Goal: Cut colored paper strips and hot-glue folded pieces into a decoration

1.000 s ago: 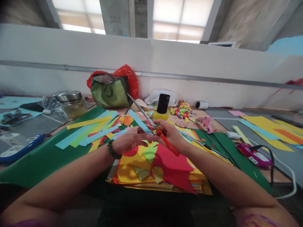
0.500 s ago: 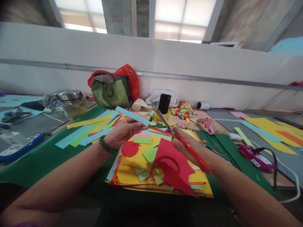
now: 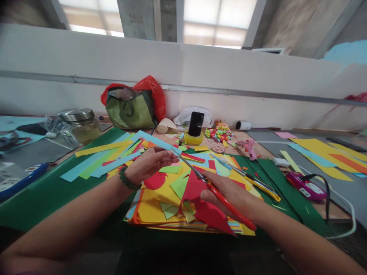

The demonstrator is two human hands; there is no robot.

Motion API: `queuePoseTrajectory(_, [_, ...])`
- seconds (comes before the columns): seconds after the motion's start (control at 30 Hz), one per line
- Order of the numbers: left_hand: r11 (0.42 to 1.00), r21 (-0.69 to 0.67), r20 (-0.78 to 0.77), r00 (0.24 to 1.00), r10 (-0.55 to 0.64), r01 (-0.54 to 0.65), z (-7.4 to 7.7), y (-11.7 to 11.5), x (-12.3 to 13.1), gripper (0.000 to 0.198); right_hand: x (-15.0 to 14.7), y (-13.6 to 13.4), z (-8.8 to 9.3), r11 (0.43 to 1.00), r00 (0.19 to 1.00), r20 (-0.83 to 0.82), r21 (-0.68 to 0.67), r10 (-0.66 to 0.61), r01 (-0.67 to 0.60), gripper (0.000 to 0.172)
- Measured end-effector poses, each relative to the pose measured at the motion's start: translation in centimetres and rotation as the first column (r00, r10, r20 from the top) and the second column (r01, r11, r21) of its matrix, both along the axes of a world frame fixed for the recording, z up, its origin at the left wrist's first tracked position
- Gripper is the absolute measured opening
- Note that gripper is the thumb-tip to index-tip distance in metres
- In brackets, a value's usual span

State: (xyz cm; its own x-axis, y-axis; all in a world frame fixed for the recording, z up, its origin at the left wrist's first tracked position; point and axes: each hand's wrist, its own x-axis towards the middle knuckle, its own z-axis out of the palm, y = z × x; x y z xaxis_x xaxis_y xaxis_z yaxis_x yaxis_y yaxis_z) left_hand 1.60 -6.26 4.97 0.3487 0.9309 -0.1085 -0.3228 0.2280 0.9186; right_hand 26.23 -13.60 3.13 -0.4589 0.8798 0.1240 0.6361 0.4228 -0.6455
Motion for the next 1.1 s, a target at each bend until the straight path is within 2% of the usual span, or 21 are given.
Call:
queuePoseTrajectory(0.43, [1.0,0.012,-0.005,1.0,-0.013,0.013,0.0,-0.5,0.4,0.01,-0.4,-0.2,0.1,1.0,0.998,-0.058,-0.027,-0.001,-0.001,0.058])
queuePoseTrajectory(0.63, [0.999,0.018,-0.009,1.0,-0.028,0.028,-0.1,-0.3,0.3,0.011,-0.6,-0.3,0.2,0.998,0.998,-0.065,-0.065,-0.009,0.005,0.061])
queuePoseTrajectory(0.77, [0.999,0.025,0.007,0.999,-0.031,0.031,-0.2,-0.4,0.2,0.015,-0.7,-0.4,0.3,0.997,1.0,0.011,-0.079,-0.017,0.018,0.067])
queuePoseTrajectory(0.97, [0.998,0.034,-0.002,0.999,-0.049,0.049,-0.3,-0.3,0.1,0.018,-1.3,-0.8,1.2,0.996,0.991,0.112,0.047,-0.075,0.07,0.076])
queuePoseTrajectory(1.1, [0.996,0.046,0.006,0.997,-0.071,0.071,-0.6,-0.1,0.0,0.017,-1.2,-0.7,1.4,0.998,0.99,0.136,0.043,-0.044,0.038,0.079])
